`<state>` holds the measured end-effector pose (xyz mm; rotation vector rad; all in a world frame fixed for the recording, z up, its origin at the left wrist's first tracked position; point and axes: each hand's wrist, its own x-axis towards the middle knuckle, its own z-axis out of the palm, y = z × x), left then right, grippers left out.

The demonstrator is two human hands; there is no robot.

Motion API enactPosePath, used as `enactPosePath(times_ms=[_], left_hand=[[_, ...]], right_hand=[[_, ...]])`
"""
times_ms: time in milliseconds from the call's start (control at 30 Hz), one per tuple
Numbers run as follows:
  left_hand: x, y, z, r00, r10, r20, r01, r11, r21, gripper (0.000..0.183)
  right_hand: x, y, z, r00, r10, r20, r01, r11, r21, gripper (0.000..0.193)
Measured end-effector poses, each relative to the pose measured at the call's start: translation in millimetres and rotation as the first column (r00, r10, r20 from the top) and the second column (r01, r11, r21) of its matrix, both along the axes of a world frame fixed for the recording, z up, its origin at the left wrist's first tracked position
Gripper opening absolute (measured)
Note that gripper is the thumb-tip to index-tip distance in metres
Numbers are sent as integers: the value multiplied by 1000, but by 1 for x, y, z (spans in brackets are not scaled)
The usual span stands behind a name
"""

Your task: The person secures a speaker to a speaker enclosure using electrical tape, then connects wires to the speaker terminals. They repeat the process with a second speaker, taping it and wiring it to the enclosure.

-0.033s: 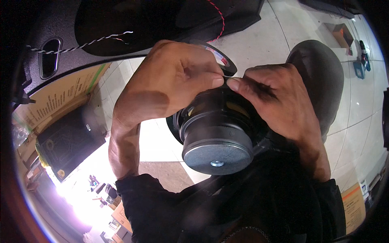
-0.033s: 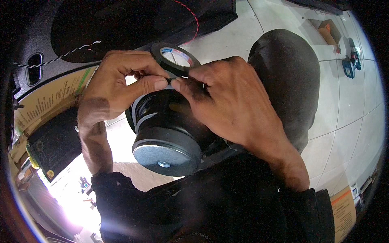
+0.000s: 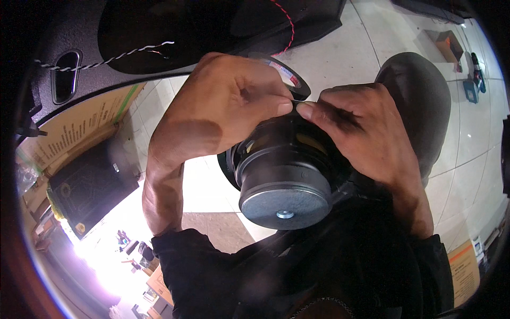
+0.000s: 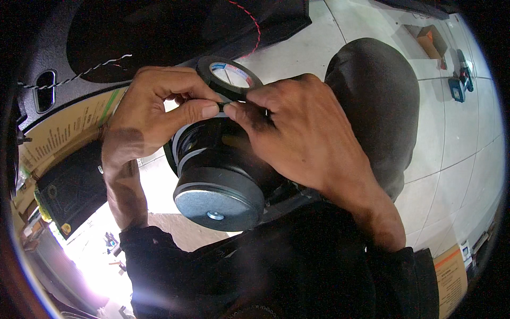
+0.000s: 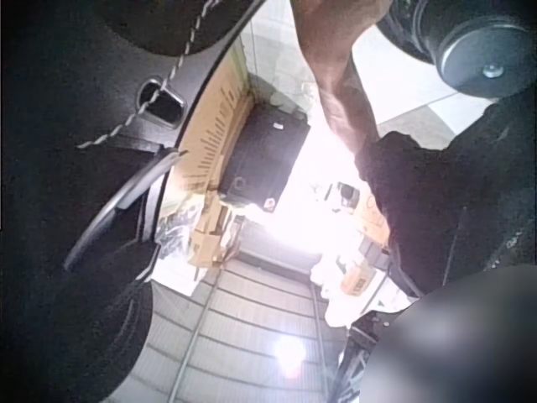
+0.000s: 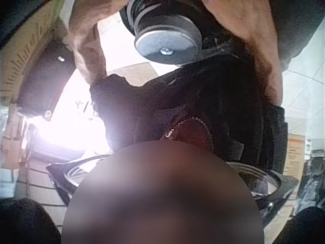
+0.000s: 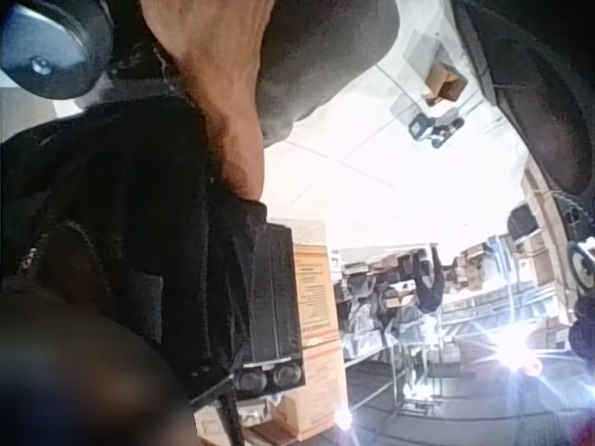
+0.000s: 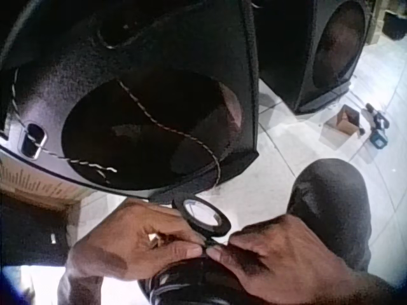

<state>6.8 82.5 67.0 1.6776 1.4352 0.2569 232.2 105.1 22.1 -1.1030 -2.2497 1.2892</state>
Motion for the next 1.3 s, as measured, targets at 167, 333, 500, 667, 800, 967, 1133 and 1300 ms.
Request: enactPosePath(times_ms=[167, 333, 500, 667, 800, 967, 1133, 1300], left_hand=[[7, -9, 4, 996, 83, 25, -86, 983, 162, 11], [18, -12, 8, 987, 44, -157, 18, 929, 370, 10], [25, -18, 12, 965, 83, -249, 23, 918, 395, 9], [30, -19, 14, 948, 128, -291, -2, 918, 396, 10], [37, -20, 14, 920, 170, -354, 1, 900, 435, 12], [39, -21, 16, 887, 150, -437, 84, 877, 472, 14], [35, -16, 13, 921, 156, -356, 3, 912, 410, 14], [29, -14, 10, 972, 130, -196, -40, 912, 408, 13]], right_hand=[[1, 2, 1, 999, -17, -39, 16, 999, -35, 42], [2, 7, -1, 1000, -13, 1, 13, 999, -33, 38], [0, 5, -1, 999, -21, -25, 20, 999, -28, 37], [1, 6, 0, 1000, -15, -13, 14, 1000, -26, 37], [3, 6, -2, 1000, -5, -30, 5, 1000, -6, 34], [0, 6, -8, 999, -14, -51, 15, 999, 28, 32], [2, 7, -6, 999, 8, -38, -6, 999, 34, 31], [0, 8, -3, 999, 0, -35, 0, 1000, 5, 35]])
